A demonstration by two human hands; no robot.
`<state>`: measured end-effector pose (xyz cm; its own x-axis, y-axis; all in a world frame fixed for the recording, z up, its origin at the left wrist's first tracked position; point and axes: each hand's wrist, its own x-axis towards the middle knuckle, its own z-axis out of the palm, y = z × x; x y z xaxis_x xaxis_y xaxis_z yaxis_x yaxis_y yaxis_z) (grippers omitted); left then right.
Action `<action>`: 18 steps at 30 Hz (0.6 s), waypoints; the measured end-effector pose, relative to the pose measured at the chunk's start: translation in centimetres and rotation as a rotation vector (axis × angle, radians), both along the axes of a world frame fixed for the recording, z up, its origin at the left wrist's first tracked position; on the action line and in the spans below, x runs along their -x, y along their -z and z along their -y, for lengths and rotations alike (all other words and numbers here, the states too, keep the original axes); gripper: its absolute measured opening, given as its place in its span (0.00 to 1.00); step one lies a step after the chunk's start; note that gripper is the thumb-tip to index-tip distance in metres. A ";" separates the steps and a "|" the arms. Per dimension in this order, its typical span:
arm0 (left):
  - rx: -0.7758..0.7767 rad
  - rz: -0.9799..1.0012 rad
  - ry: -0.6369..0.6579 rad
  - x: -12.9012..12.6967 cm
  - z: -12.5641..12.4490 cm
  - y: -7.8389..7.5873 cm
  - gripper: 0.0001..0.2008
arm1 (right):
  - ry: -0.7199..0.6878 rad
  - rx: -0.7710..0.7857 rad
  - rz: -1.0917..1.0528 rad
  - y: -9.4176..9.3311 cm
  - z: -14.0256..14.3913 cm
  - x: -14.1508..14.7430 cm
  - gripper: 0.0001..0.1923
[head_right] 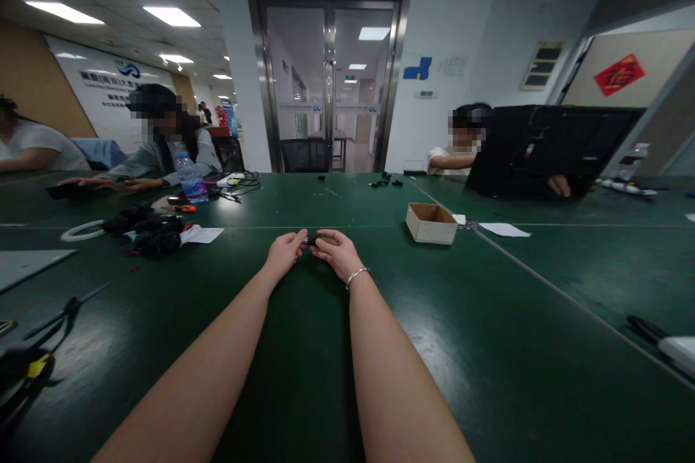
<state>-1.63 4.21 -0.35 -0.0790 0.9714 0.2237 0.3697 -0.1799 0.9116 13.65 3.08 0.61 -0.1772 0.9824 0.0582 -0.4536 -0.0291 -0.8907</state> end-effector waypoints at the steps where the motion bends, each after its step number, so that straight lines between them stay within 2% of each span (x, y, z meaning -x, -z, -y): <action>1: -0.008 -0.041 -0.012 0.0 0.1 -0.1 0.26 | -0.003 0.003 -0.004 -0.1 0.1 0.0 0.11; 6: -0.022 -0.105 0.001 -0.1 0.3 -0.1 0.27 | 0.008 0.019 -0.001 -0.3 0.3 0.0 0.09; 12: -0.038 0.093 0.113 -0.3 -0.2 0.6 0.20 | 0.046 0.056 0.020 -0.4 0.1 -0.1 0.08; 18: -0.098 0.199 0.176 -0.4 0.3 0.2 0.16 | 0.055 0.091 0.019 -0.5 0.0 -0.1 0.06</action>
